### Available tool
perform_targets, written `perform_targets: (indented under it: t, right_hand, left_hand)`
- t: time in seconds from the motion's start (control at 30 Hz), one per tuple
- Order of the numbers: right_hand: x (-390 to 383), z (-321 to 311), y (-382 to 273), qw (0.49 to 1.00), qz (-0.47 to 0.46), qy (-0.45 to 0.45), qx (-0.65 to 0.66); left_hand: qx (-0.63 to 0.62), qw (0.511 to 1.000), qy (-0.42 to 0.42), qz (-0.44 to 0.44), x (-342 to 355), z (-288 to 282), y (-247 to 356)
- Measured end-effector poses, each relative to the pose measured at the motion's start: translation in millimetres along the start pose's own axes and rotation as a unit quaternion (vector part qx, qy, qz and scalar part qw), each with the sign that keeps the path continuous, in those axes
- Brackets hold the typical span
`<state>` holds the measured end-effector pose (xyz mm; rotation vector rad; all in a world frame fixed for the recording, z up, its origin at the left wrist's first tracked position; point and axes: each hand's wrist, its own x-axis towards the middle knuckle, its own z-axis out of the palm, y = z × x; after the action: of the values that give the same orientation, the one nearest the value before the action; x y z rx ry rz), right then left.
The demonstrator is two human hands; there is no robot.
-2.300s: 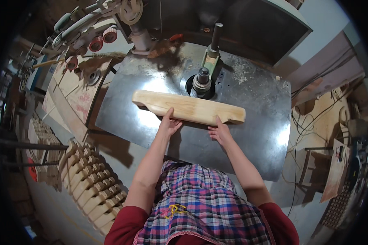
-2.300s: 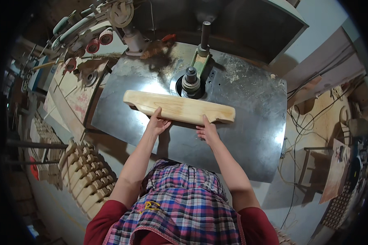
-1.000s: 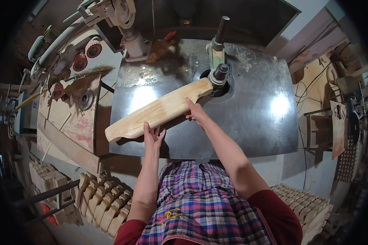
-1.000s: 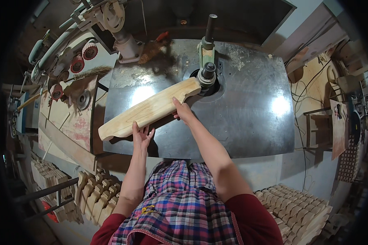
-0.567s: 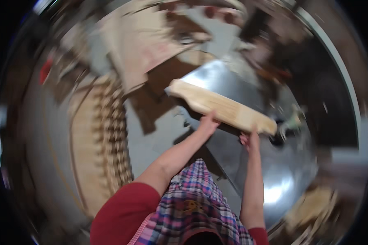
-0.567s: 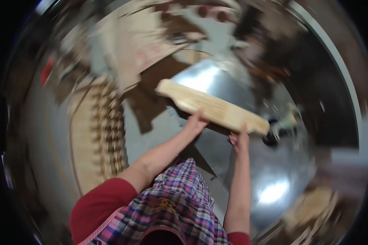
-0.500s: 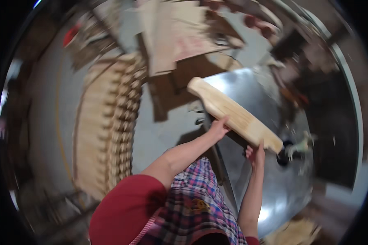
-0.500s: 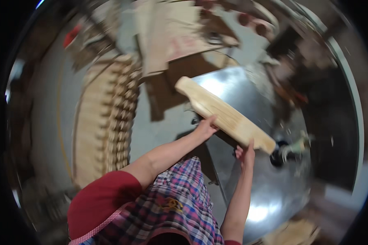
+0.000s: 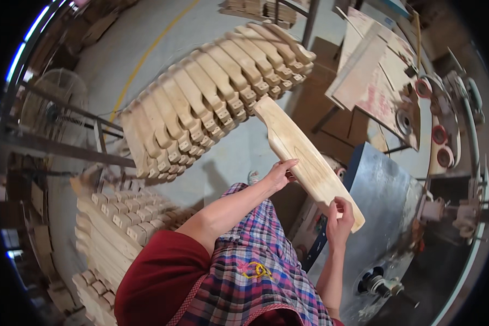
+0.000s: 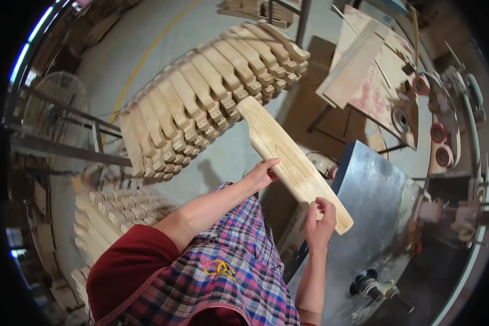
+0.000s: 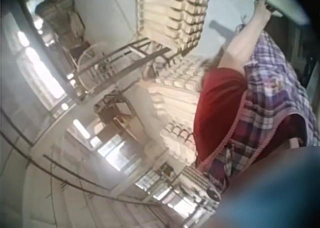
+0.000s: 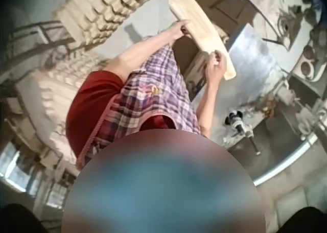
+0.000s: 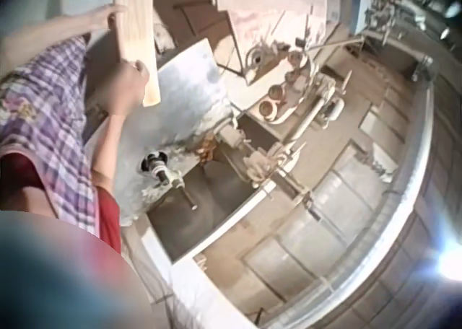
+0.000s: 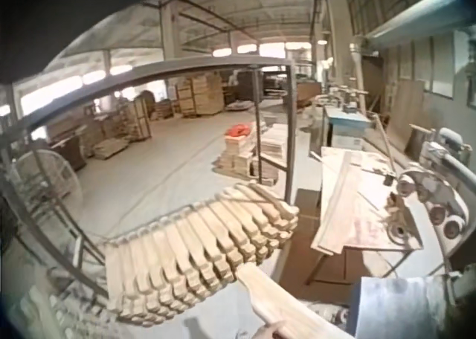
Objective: Shaping the edges of wooden furniture components using a vertical shaper or router table.
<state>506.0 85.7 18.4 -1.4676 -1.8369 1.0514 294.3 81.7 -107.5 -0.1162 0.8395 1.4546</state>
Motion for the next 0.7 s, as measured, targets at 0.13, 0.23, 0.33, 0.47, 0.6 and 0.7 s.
perform_targets:
  t: [0.13, 0.23, 0.33, 0.47, 0.6, 0.7]
  right_hand:
    - [27.9, 31.7, -17.3, 0.972, -0.127, -0.057, -0.188]
    - [48.8, 66.0, -33.4, 0.929, -0.205, -0.092, -0.294]
    - [67.5, 98.2, -61.1, 0.887, -0.203, -0.170, -0.379]
    - [90.6, 149.3, -71.0, 0.851, -0.232, -0.221, -0.415]
    - [115.5, 210.7, -81.3, 0.831, -0.278, -0.255, -0.409]
    - [127.5, 254.1, -98.7, 0.822, -0.309, -0.276, -0.391]
  left_hand:
    - [-0.031, 0.999, 0.018, 0.032, -8.8, -22.2, 34.5]
    - [-0.047, 0.997, 0.036, 0.046, -6.3, -41.4, 65.3]
    - [-0.049, 0.995, 0.067, 0.053, -1.0, -60.9, 95.6]
    - [-0.059, 0.990, 0.097, 0.077, -1.1, -92.6, 140.9]
    - [-0.065, 0.982, 0.132, 0.116, -7.7, -126.2, 193.8]
    - [-0.072, 0.974, 0.160, 0.140, -18.8, -150.7, 229.4]
